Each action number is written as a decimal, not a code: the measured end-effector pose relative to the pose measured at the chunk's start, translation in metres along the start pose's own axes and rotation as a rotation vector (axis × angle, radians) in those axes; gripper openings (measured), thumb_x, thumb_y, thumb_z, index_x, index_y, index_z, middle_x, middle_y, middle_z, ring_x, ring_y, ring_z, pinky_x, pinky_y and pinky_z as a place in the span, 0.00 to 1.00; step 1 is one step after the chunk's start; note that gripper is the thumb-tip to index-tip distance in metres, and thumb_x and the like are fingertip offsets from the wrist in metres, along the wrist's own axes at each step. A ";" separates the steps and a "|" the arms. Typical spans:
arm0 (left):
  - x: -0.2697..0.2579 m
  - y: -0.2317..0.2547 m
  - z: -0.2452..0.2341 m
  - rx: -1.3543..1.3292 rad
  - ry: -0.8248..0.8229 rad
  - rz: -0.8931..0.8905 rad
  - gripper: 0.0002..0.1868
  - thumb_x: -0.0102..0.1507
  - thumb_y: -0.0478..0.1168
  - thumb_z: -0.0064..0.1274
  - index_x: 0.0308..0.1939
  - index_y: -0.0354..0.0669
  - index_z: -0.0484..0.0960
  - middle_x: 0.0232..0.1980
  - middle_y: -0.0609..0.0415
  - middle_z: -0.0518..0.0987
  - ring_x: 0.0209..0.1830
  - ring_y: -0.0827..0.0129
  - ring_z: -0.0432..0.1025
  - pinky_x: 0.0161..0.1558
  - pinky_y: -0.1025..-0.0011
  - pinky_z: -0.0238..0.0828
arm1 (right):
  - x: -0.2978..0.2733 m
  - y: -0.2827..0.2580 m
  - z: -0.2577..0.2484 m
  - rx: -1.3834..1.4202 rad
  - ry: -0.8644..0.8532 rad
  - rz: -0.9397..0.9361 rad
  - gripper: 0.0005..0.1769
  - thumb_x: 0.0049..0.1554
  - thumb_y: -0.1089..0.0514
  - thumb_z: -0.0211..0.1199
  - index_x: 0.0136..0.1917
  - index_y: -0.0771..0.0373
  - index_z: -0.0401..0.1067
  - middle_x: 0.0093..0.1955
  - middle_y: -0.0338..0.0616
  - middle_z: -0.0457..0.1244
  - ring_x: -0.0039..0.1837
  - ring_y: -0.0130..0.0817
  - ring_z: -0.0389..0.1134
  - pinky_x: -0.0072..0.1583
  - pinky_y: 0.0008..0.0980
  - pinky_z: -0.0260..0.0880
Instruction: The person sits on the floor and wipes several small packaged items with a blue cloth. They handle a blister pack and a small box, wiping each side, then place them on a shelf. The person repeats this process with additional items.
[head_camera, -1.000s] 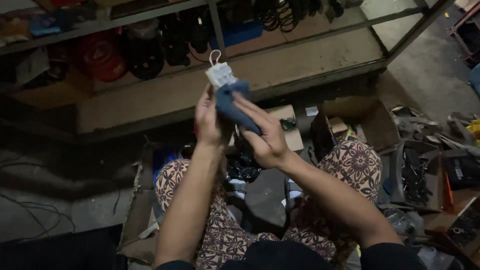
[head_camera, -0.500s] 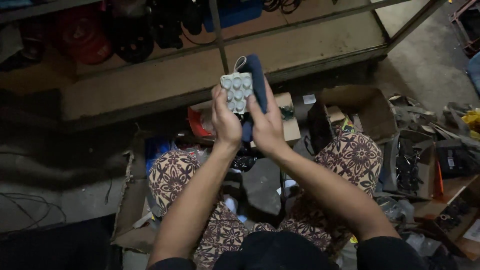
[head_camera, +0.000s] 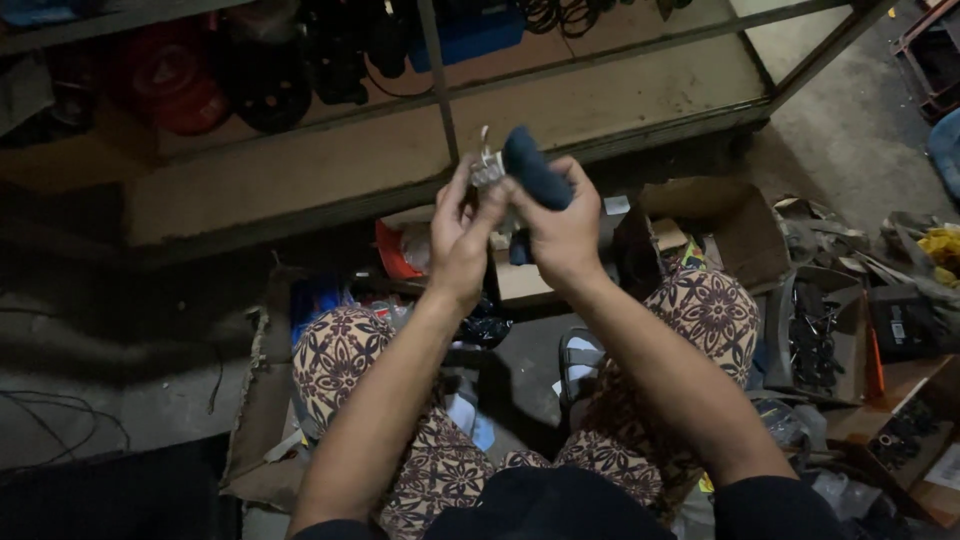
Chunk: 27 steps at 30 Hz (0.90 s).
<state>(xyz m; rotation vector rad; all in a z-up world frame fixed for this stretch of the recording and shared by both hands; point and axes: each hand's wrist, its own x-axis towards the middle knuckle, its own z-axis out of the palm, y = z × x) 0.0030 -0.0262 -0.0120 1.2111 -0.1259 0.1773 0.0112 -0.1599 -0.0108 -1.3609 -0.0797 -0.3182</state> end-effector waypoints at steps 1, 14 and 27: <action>-0.002 0.005 0.000 0.000 -0.001 0.000 0.33 0.71 0.45 0.52 0.77 0.33 0.62 0.69 0.49 0.66 0.70 0.63 0.65 0.72 0.66 0.59 | 0.000 -0.004 0.001 0.000 0.001 -0.001 0.18 0.59 0.60 0.76 0.53 0.65 0.67 0.49 0.37 0.65 0.51 0.22 0.65 0.53 0.26 0.69; -0.002 0.022 -0.006 -0.518 -0.273 -0.219 0.38 0.75 0.65 0.35 0.77 0.39 0.67 0.56 0.53 0.78 0.48 0.69 0.74 0.51 0.66 0.75 | -0.013 -0.078 -0.003 -0.466 -0.056 -0.550 0.26 0.65 0.59 0.61 0.76 0.62 0.63 0.68 0.49 0.58 0.70 0.39 0.62 0.72 0.35 0.65; 0.013 0.016 -0.035 -0.645 -0.247 -0.053 0.34 0.80 0.62 0.34 0.78 0.38 0.66 0.59 0.52 0.76 0.54 0.67 0.73 0.56 0.67 0.72 | -0.031 -0.076 0.009 -0.498 -0.544 -0.570 0.19 0.52 0.64 0.69 0.59 0.62 0.79 0.49 0.49 0.67 0.51 0.41 0.70 0.55 0.35 0.71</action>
